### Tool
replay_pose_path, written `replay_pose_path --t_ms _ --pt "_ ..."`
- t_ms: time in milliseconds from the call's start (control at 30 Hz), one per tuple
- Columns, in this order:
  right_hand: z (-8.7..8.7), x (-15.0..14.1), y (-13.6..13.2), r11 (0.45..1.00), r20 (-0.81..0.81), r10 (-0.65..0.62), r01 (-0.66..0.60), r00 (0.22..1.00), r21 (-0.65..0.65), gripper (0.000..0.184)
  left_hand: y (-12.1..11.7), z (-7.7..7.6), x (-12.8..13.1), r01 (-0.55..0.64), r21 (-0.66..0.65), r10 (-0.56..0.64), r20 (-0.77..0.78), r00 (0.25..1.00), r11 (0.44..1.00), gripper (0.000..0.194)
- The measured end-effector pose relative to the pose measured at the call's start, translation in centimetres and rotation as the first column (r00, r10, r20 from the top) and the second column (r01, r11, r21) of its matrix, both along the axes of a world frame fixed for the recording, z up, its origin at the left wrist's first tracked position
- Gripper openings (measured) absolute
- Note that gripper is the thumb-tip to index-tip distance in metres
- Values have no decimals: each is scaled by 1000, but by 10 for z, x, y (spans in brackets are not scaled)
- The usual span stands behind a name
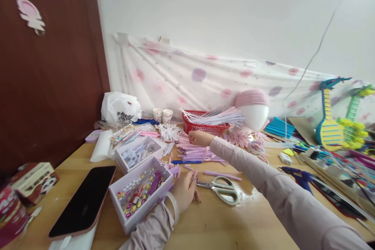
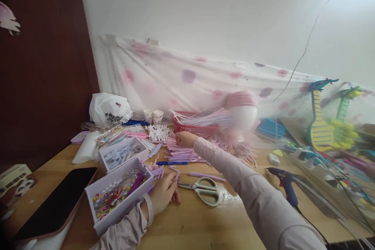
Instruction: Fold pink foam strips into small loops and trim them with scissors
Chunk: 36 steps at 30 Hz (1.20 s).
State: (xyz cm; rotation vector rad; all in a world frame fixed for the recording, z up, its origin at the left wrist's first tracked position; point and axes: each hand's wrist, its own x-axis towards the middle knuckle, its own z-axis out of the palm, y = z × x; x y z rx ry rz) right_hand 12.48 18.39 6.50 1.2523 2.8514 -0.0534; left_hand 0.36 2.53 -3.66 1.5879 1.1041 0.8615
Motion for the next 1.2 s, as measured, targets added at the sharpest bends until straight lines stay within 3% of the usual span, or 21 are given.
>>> replay_pose_path --t_ms 233,567,900,1200 --pt "-10 5 8 995 46 53 -48 998 -90 24 -1 0 -1 4 8 -4 -13 1000 1000 31" --pt "-17 -4 7 997 -125 81 -78 989 25 8 0 0 -1 3 -4 -3 -19 1000 1000 30" --pt "-16 -9 8 999 -241 45 -50 970 -11 9 -1 0 0 9 0 -9 -33 999 1000 30" --pt "1 -6 25 998 -539 -60 67 840 -7 7 -1 1 0 -1 -15 1 28 1000 1000 29"
